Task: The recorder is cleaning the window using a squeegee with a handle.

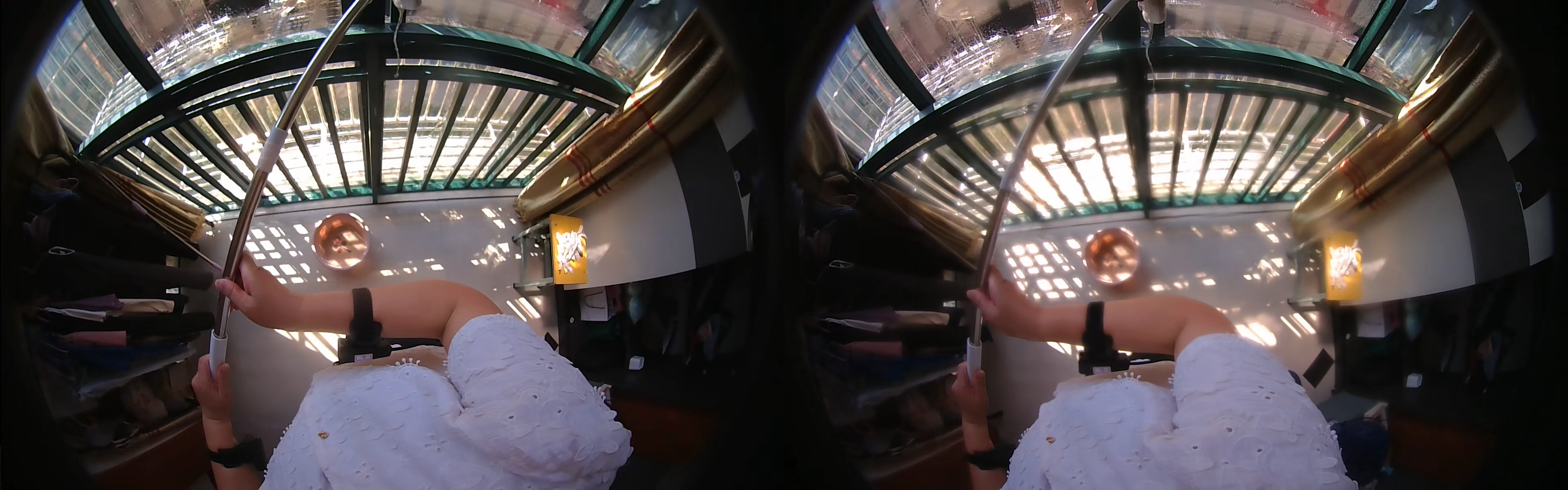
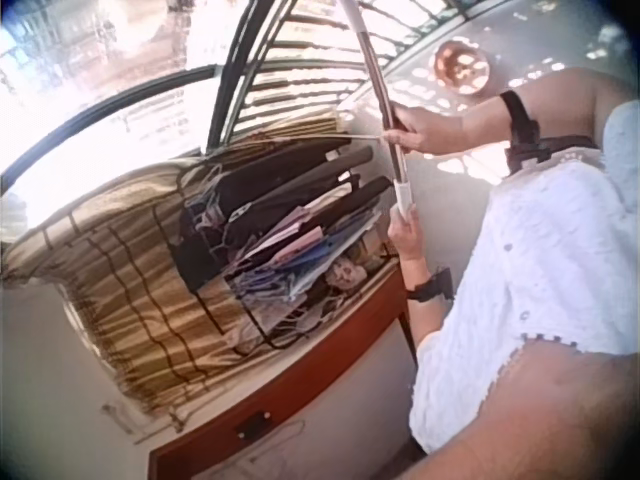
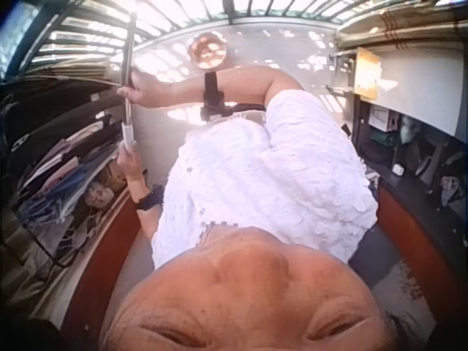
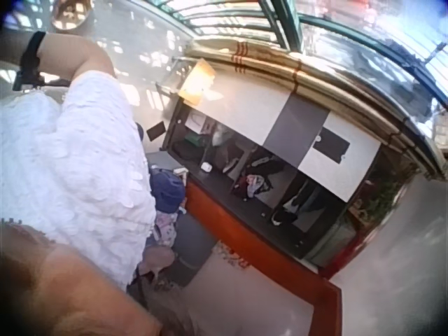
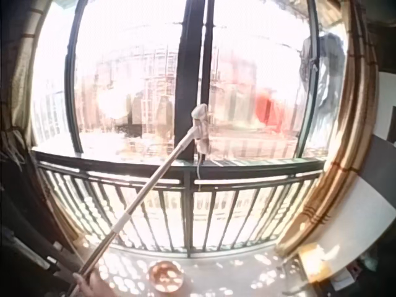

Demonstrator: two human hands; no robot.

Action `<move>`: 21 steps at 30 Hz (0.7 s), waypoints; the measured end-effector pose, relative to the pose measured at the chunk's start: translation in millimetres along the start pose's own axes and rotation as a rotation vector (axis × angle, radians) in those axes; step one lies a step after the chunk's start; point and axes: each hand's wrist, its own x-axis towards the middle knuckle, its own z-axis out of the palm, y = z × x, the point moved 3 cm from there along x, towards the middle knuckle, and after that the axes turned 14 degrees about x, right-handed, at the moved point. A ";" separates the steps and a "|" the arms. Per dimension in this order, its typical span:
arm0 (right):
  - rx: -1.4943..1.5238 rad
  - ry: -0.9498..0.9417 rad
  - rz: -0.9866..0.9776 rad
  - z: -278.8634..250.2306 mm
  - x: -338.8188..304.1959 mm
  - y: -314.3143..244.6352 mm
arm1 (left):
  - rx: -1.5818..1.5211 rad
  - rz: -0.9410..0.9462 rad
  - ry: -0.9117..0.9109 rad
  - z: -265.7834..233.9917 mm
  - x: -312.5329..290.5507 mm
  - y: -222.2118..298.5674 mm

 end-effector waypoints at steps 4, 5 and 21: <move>-0.100 -0.037 0.060 9.4 1.3 4.8 | -0.118 -0.014 -0.017 29.3 -4.1 -30.9; -0.129 -0.051 0.103 12.5 4.5 10.8 | -0.186 -0.018 -0.023 38.3 -7.1 -36.1; -0.161 0.030 0.271 -85.2 82.8 8.8 | -0.432 -0.141 -0.008 119.4 65.8 30.4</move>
